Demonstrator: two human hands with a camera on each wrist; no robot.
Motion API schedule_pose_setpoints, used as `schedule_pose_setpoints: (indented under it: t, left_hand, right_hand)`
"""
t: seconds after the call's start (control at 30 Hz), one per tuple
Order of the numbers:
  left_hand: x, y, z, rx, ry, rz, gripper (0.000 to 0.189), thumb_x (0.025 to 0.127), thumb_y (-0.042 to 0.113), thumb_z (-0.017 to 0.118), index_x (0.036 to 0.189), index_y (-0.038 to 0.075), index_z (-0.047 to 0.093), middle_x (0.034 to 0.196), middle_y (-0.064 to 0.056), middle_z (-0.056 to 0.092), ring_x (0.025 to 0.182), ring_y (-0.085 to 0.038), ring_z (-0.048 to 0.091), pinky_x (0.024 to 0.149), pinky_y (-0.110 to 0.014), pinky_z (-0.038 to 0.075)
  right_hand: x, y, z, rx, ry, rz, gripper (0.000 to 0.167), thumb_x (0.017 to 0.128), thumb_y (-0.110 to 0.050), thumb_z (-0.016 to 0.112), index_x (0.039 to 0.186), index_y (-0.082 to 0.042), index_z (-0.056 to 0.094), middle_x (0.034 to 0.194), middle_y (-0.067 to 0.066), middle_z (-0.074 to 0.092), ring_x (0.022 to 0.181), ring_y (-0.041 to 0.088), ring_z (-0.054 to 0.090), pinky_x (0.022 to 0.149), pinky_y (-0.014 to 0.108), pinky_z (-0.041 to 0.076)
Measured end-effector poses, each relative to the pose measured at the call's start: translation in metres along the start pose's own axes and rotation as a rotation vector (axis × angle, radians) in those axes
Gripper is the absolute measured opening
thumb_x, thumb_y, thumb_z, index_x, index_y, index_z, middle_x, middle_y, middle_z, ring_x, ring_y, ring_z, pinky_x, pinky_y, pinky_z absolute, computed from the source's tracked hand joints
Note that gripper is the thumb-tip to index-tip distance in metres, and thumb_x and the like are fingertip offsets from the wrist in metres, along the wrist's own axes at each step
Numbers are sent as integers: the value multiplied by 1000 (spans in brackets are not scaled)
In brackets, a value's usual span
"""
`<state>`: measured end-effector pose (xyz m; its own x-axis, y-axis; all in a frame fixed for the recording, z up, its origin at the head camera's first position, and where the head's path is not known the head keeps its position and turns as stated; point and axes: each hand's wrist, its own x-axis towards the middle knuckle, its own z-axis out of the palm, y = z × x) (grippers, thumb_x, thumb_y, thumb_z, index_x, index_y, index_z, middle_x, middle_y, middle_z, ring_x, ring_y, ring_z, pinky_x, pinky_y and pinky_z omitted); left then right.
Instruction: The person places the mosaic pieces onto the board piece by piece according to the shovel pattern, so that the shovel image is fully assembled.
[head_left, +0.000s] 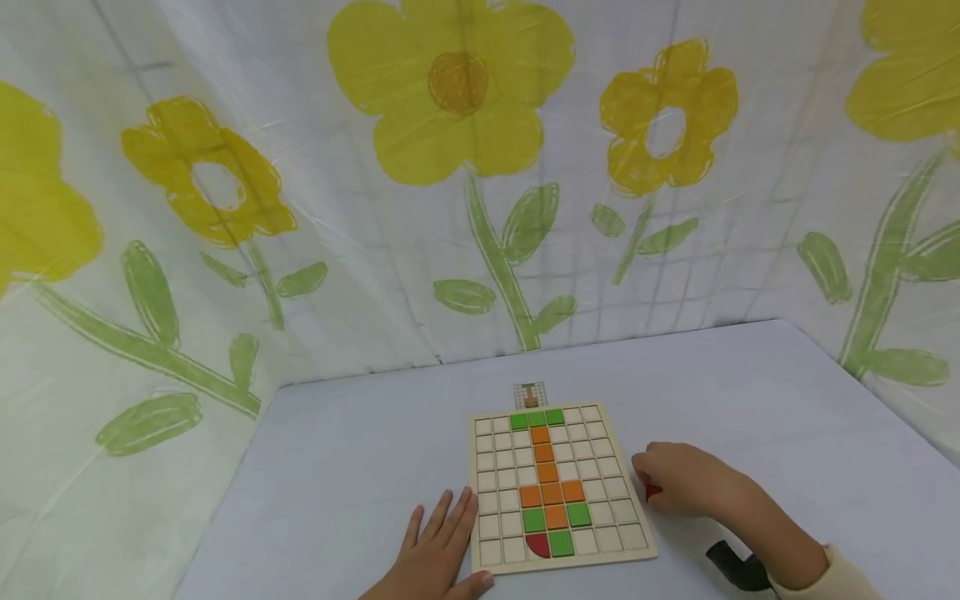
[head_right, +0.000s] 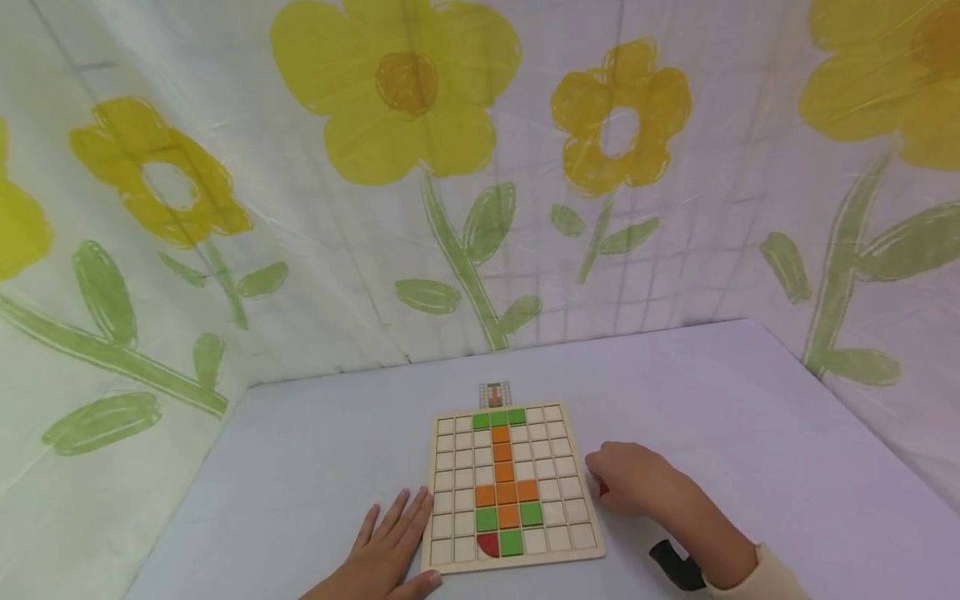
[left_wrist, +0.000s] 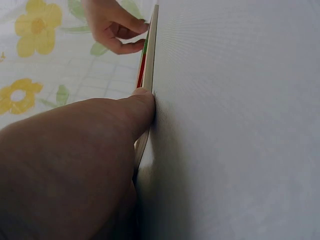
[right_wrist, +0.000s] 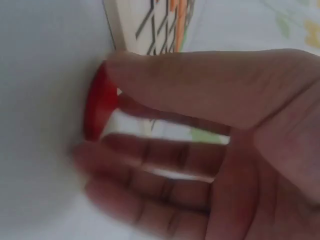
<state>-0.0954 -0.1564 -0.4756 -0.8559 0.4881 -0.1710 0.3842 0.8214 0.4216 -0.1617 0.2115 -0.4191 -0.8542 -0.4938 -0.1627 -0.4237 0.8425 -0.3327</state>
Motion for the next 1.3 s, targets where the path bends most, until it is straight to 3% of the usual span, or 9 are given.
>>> schedule_pose_setpoints:
  t: [0.17,0.37,0.63,0.9,1.1,1.3]
  left_hand:
    - [0,1,0,-4,1,-1,93,97,68,41,160,3,20,166,-12,16,151,-39,9,111,-69,2]
    - [0,1,0,1,7,0,93,97,68,41,160,3,20,166,-12,16,151,-39,9,111,-69,2]
    - [0,0,-1,1,6,6,93,97,68,42,160,3,20,166,-12,16,151,-39,9,110,-69,2]
    - [-1,0,-1,-5,12,4,93,97,68,42,160,3,19,166,-12,16,151,-39,9,110,-69,3]
    - [-1,0,-1,-12,16,9,92,97,67,42,160,3,19,166,-11,16,151,-38,9,111,-69,2]
    - [0,0,0,-1,14,5,92,97,68,41,160,3,19,166,-11,16,151,-38,10,111,-68,3]
  right_hand:
    - [4,2,5,58,35,-132,33,76,9,79,77,-16,58,75,-8,46,66,9,41,58,27,39]
    - [6,1,6,67,21,-105,38,71,13,80,79,-15,57,77,-7,48,68,11,43,59,28,41]
    - [8,-6,5,49,-12,47,25,73,2,86,79,-12,66,73,-6,53,67,14,47,61,32,45]
    - [7,-1,5,4,15,-49,29,74,-6,86,71,-17,60,68,-9,48,61,10,42,55,28,39]
    - [5,-4,6,-60,33,-71,29,73,-9,86,72,-15,58,69,-9,46,59,10,41,54,27,39]
    - [1,-12,5,-45,19,-102,31,72,-6,83,71,-18,55,69,-9,44,59,9,41,54,27,38]
